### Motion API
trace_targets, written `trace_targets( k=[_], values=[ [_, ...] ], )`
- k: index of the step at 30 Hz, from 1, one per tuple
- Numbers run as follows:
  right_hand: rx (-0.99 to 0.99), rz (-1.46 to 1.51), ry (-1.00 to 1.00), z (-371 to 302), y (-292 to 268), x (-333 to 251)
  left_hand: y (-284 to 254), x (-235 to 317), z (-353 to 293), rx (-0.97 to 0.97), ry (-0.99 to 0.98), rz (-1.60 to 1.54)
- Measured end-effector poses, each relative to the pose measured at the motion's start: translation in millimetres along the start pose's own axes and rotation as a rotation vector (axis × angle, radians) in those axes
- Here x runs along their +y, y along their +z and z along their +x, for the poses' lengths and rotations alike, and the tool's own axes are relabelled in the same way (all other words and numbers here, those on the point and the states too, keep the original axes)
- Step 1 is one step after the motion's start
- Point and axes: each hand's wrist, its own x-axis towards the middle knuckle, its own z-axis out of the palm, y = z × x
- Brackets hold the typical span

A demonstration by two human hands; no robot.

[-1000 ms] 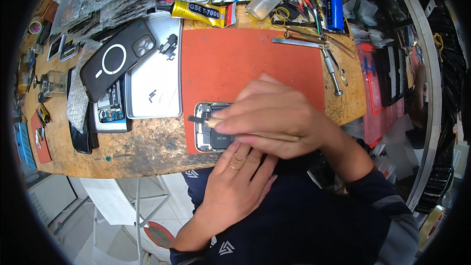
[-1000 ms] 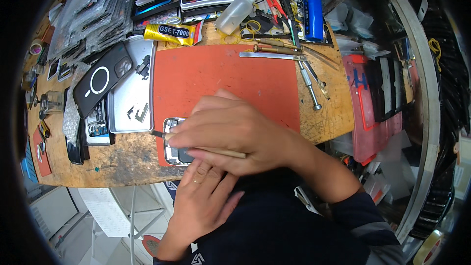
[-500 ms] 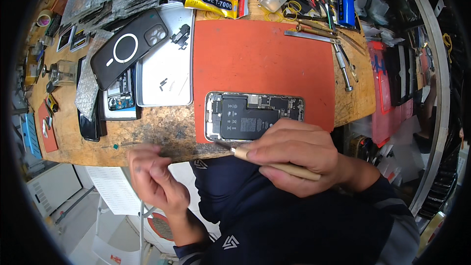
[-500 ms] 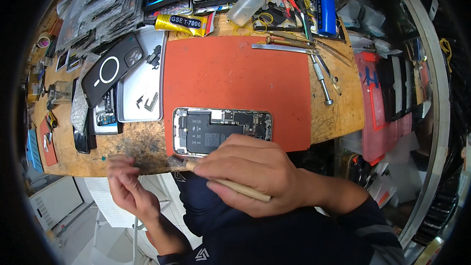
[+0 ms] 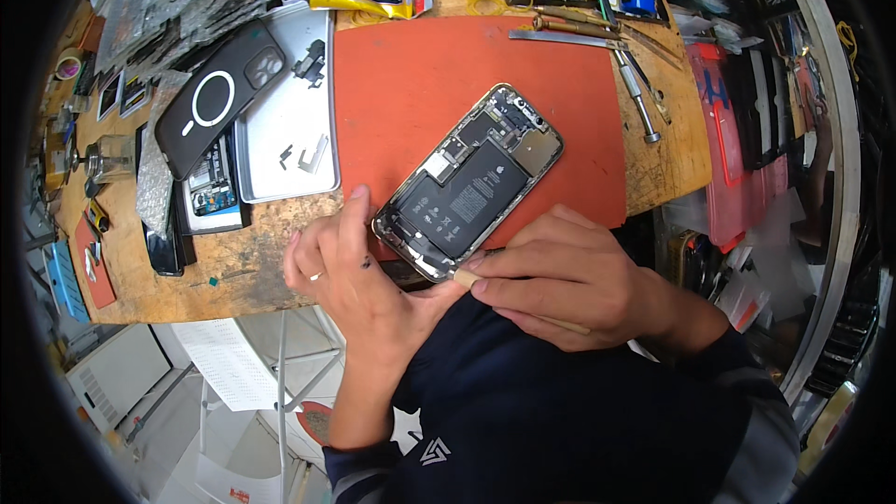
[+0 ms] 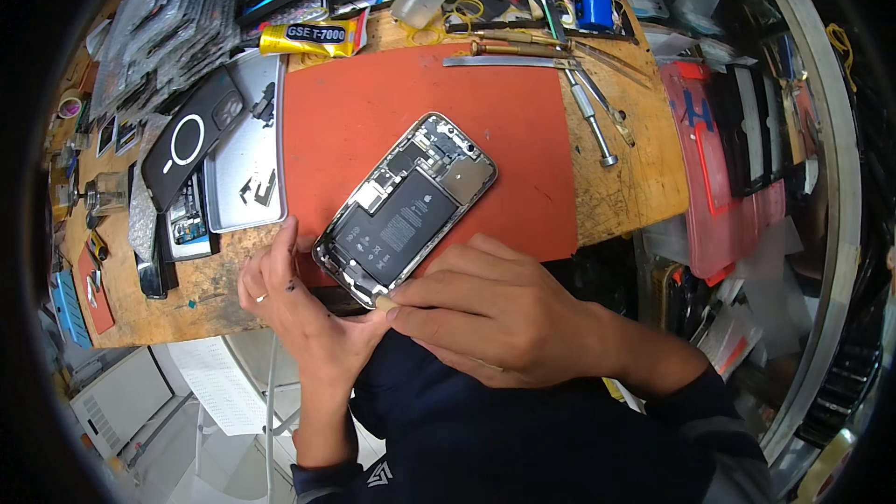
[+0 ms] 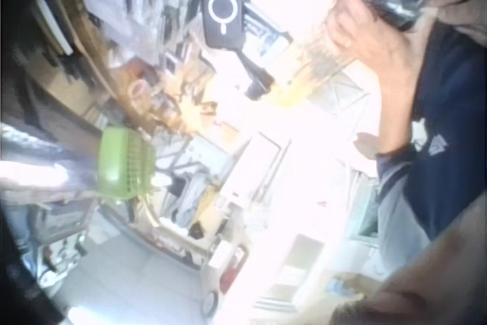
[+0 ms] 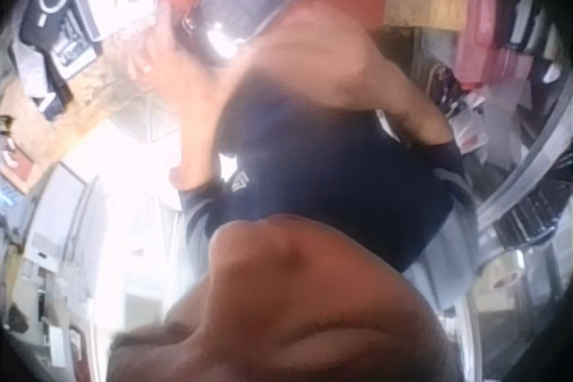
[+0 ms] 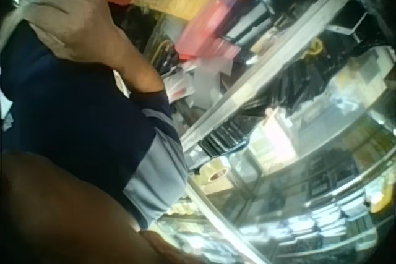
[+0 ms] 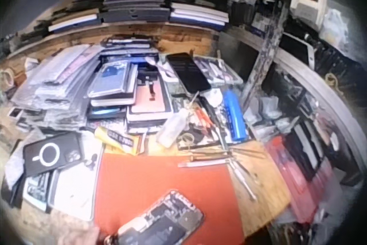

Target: The person disassembles a smartphone by prying open the back cover and removing the screen assembly. They use a heat gun to soften adhesive, then detach the display and set it aside. The person continues to remove internal components and clean the chassis with a brush.

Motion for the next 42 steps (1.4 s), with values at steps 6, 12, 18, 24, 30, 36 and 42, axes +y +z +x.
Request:
trace_targets(
  k=[6,12,18,24,30,36,42],
  values=[
    [-0.117,0.032,0.006,-6,-8,5,-13,-15,-11,-0.138,0.018,-0.208],
    [-0.142,-0.025,-0.068,-5,-7,9,-10,-23,-11,-0.123,0.028,-0.345],
    [-0.126,-0.007,-0.072,-5,-5,9,-9,-23,-10,-0.116,0.007,-0.378],
    [-0.149,0.000,-0.062,-4,-7,9,-9,-23,-11,-0.120,-0.009,-0.384],
    [-0.069,-0.094,-0.119,-4,8,9,-8,-21,-12,-0.105,-0.035,-0.408],
    [0.070,-0.120,-0.168,21,33,19,-7,-18,-9,-0.096,-0.073,-0.378],
    [0.204,-0.162,-0.137,23,55,13,-7,-15,-9,-0.082,-0.086,-0.351]
  ],
)
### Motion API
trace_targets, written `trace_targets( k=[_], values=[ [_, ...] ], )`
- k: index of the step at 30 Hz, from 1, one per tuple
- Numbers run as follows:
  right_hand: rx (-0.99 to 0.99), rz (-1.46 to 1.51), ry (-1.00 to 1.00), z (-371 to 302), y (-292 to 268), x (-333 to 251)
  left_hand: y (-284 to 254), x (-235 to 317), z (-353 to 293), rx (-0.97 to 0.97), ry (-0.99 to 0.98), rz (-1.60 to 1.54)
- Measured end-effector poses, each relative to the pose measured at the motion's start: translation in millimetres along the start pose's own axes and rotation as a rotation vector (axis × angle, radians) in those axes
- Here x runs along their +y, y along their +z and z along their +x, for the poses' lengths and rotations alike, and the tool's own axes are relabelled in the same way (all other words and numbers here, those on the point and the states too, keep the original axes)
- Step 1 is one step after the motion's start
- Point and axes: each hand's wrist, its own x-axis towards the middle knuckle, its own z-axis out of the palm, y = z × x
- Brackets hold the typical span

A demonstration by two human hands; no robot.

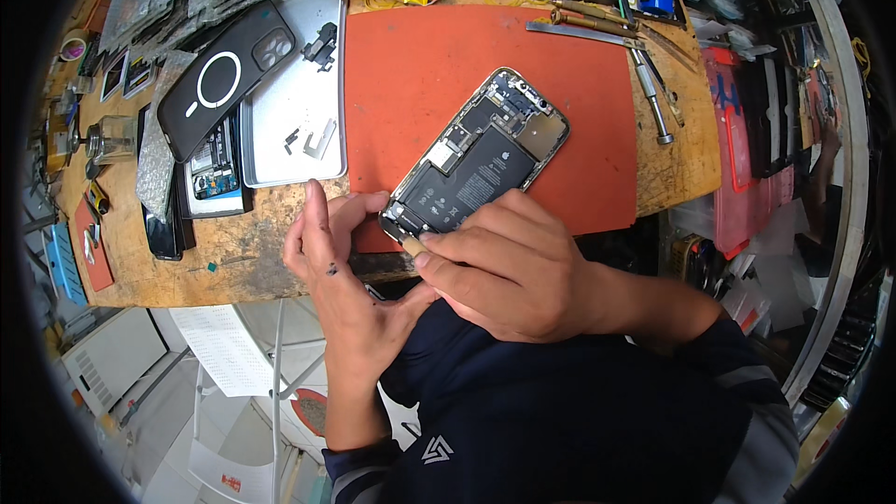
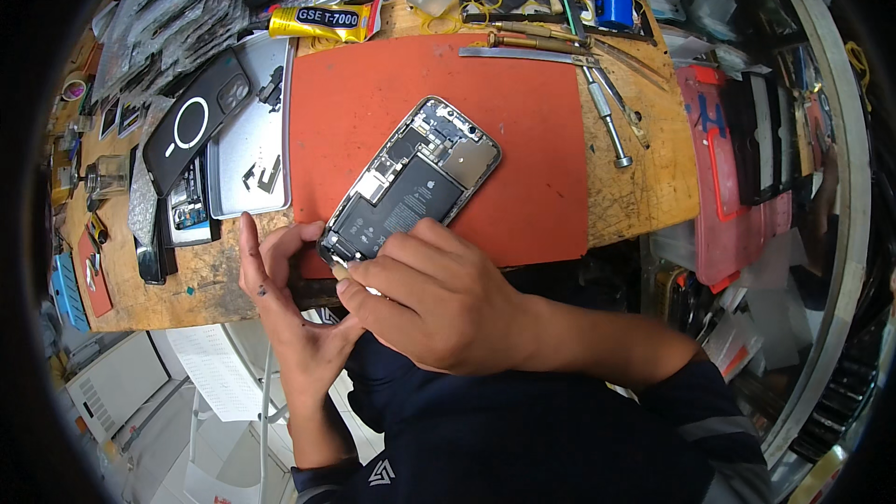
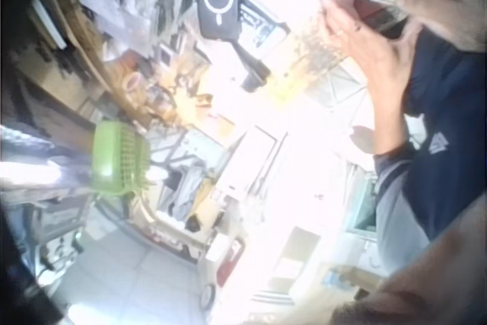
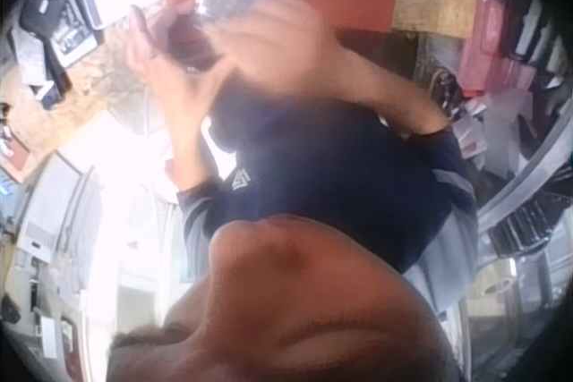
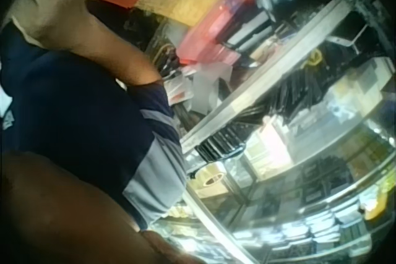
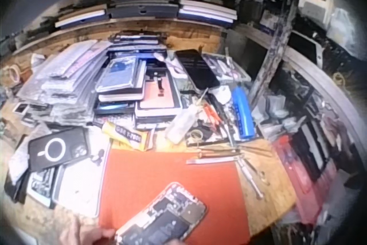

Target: The person disassembles a smartphone by prying open the back cover and removing the screen assembly. They use a heat gun to soften adhesive, then detach the display and set it aside. The person continues to remove internal components and clean the chassis with a brush.

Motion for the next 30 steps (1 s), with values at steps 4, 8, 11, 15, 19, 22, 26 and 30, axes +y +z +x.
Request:
trace_targets(
  k=[4,8,11,15,19,22,26,30],
  values=[
    [0.091,-0.026,0.027,-7,6,-3,2,-2,-4,0.080,0.032,-0.009],
    [-0.002,0.329,0.147,-2,-25,-12,-12,-3,-15,0.101,0.189,-0.069],
    [-0.109,0.727,0.275,-5,-51,-6,-21,10,-19,0.104,0.325,-0.005],
    [-0.127,0.722,0.393,10,-110,31,-22,1,-19,0.316,0.173,-0.096],
    [-0.065,0.690,0.424,3,-149,90,-12,10,-11,0.159,-0.004,-0.109],
    [0.072,0.991,0.501,2,-148,107,-1,20,1,0.027,0.030,0.069],
    [0.371,1.107,0.557,4,-136,109,9,8,-13,0.023,0.054,0.014],
    [-0.115,0.770,0.487,7,-146,124,17,-1,-24,0.105,0.100,-0.057]
  ],
)
